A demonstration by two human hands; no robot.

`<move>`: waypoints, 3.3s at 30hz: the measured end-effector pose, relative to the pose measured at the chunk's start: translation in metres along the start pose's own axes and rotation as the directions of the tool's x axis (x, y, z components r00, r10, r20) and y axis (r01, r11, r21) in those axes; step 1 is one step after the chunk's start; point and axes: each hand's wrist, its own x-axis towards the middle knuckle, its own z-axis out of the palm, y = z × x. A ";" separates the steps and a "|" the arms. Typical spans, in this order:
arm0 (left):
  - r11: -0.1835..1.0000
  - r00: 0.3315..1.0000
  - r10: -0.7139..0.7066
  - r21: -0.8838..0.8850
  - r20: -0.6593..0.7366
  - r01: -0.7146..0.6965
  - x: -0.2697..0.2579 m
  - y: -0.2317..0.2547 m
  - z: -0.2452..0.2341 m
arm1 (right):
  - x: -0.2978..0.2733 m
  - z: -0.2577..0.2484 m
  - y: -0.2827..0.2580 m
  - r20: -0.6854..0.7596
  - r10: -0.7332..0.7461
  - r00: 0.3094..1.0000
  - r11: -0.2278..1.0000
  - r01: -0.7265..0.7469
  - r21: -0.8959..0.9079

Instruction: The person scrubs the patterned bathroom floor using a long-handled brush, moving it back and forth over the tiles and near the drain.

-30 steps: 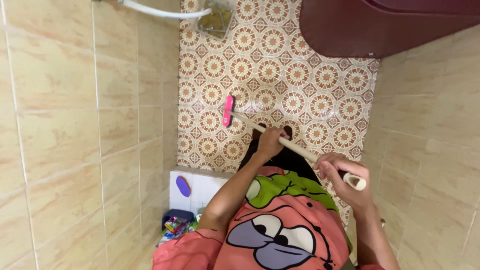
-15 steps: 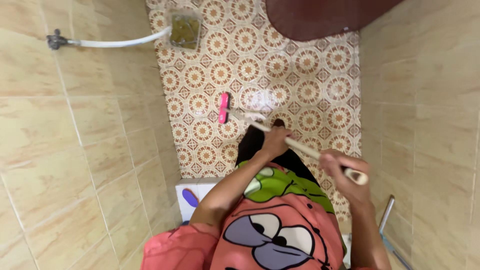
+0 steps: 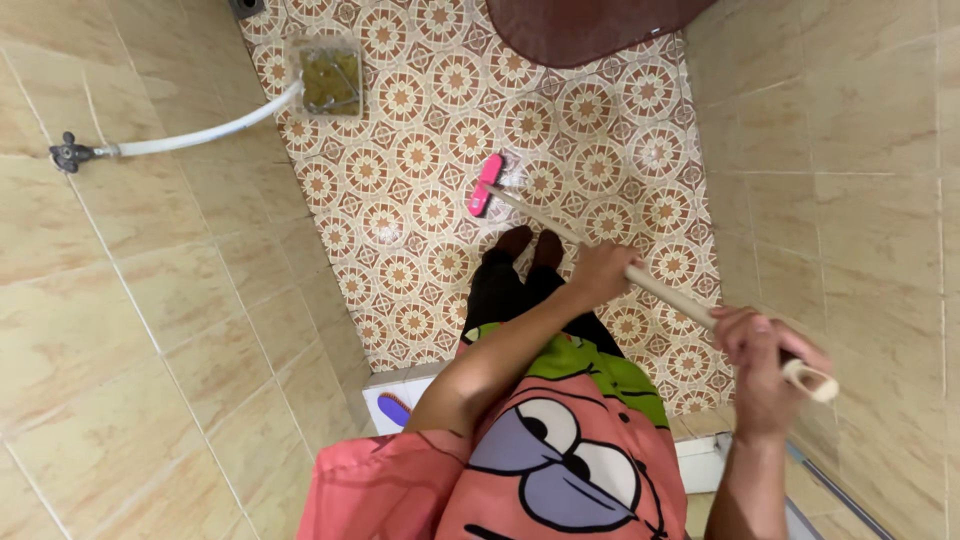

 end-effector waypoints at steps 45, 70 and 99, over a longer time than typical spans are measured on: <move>0.966 0.976 -0.204 0.147 -0.077 0.214 -0.067 -0.164 -0.071 | -0.034 0.115 0.077 0.218 -0.046 0.975 0.998 0.036 0.049; 0.990 0.958 0.138 0.006 -0.252 -0.141 0.006 -0.088 -0.064 | 0.039 0.086 0.024 0.034 -0.022 0.999 0.990 0.017 0.138; 0.969 0.978 -0.152 -0.219 -0.146 0.117 -0.007 -0.087 -0.072 | 0.059 0.073 0.060 0.367 -0.055 0.929 0.998 0.049 0.026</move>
